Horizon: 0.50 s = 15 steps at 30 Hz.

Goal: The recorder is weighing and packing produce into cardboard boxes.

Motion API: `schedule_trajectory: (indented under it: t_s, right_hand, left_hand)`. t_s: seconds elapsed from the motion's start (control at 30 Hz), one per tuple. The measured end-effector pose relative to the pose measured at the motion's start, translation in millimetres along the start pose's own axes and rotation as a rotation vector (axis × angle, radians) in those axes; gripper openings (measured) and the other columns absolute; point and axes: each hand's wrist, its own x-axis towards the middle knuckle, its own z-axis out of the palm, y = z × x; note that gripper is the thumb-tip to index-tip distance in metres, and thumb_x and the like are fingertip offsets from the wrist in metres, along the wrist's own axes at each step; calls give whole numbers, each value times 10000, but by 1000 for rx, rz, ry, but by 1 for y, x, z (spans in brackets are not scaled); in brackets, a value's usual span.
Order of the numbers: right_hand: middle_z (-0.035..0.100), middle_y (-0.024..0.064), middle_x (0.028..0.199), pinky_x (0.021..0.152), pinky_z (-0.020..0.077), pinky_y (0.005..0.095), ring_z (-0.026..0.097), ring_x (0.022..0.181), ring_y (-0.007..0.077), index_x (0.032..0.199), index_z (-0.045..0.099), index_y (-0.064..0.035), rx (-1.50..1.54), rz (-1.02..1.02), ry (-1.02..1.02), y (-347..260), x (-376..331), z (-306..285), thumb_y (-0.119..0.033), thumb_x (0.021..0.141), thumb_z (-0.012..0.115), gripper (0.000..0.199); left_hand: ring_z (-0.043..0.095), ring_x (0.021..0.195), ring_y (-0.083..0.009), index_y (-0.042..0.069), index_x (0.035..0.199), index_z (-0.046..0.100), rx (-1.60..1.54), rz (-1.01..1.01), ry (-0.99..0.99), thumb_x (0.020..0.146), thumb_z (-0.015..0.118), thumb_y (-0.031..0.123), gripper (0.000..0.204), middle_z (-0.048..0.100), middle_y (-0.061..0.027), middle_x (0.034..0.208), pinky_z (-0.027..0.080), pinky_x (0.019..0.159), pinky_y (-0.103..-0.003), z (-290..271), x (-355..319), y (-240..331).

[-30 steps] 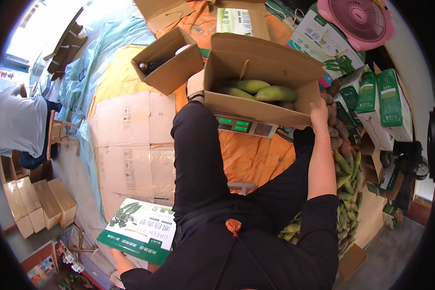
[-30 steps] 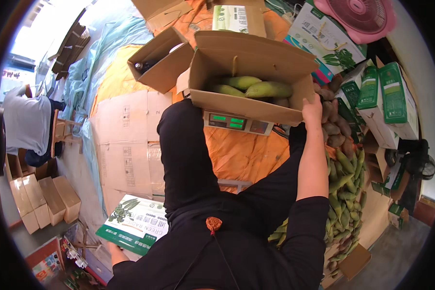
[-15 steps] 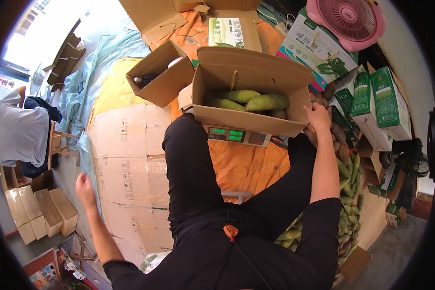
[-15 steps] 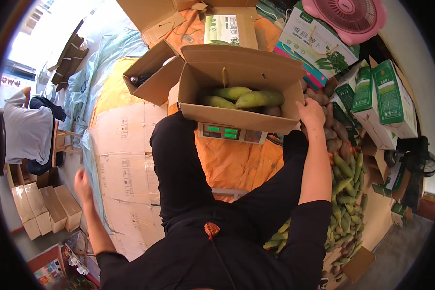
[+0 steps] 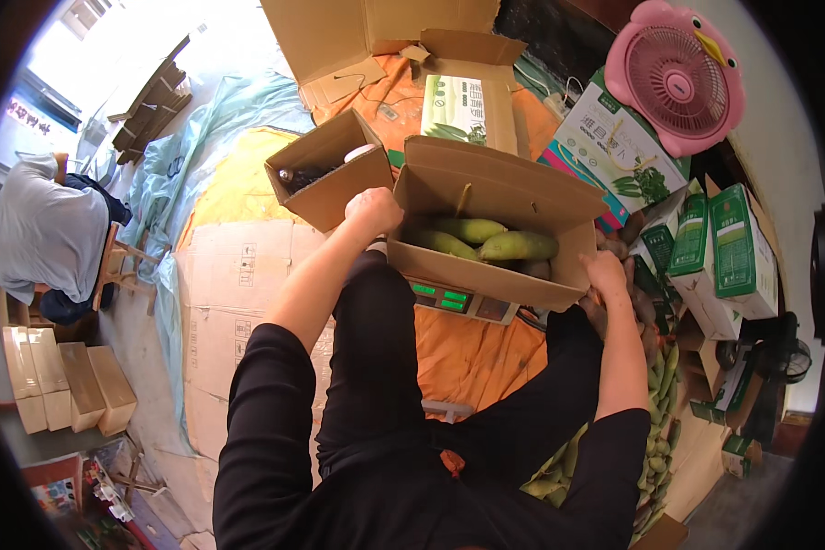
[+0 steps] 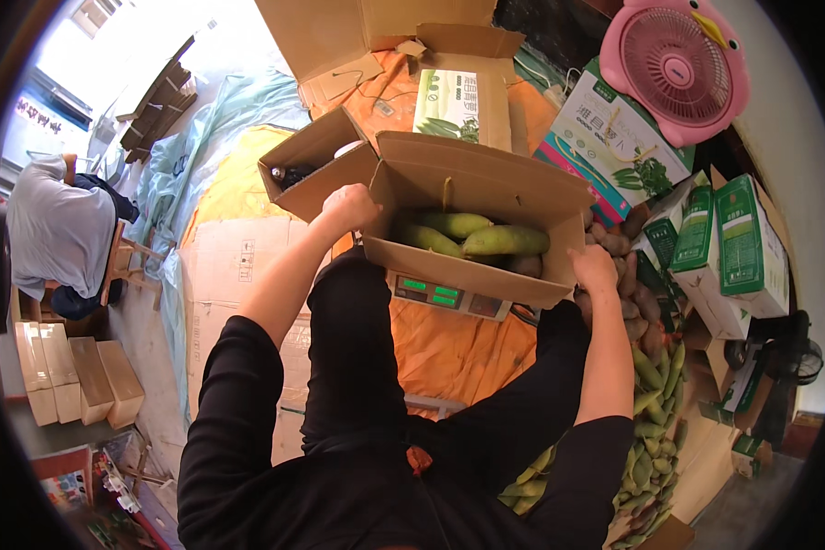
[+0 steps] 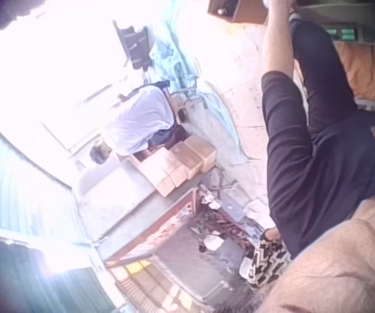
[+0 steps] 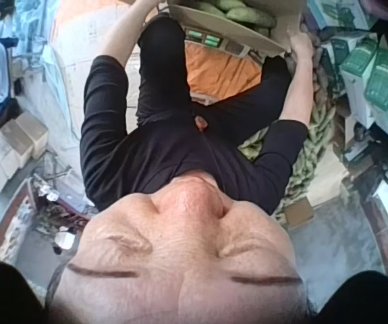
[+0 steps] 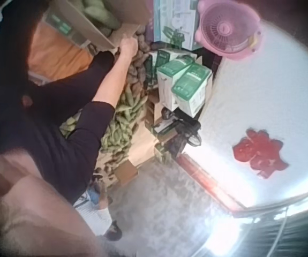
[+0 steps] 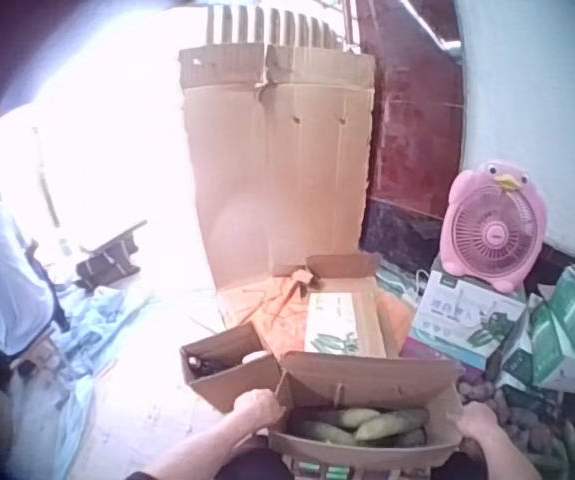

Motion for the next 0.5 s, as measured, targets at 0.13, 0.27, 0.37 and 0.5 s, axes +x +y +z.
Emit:
schedule_trajectory:
  t_s: [0.13,0.27,0.37,0.5]
  right_hand:
    - [673,216,891,796,487,445,638,917,363,895,699,-26,-90,-71,99,-15,2,-7,-368,812,588,369]
    - [657,236,904,803,484,452,629,919,381,881,696,-16,-57,-146,70,-33,3,-28,-354,799,590,364]
    - [647,250,870,775,483,465,631,866,397,844,687,-2,-65,-234,128,-59,10,-52,-325,796,587,341]
    - [628,251,696,648,473,422,640,679,353,760,651,68,46,-475,239,-101,-1,-99,-293,784,608,365]
  left_hand:
    - [615,1065,-325,20,1004,692,34,66,64,798,562,214,311,651,-193,1097,490,893,-391,5,11,-15]
    - [634,1022,-330,16,974,698,-15,66,89,781,553,185,295,660,-206,1055,500,873,-394,-26,3,-22]
    - [649,961,-349,5,881,706,32,155,261,782,521,184,276,675,-210,967,518,838,-414,-43,6,-52]
    - [636,969,-352,72,1001,699,576,470,243,866,516,223,273,664,-183,977,534,801,-406,-101,-25,-80]
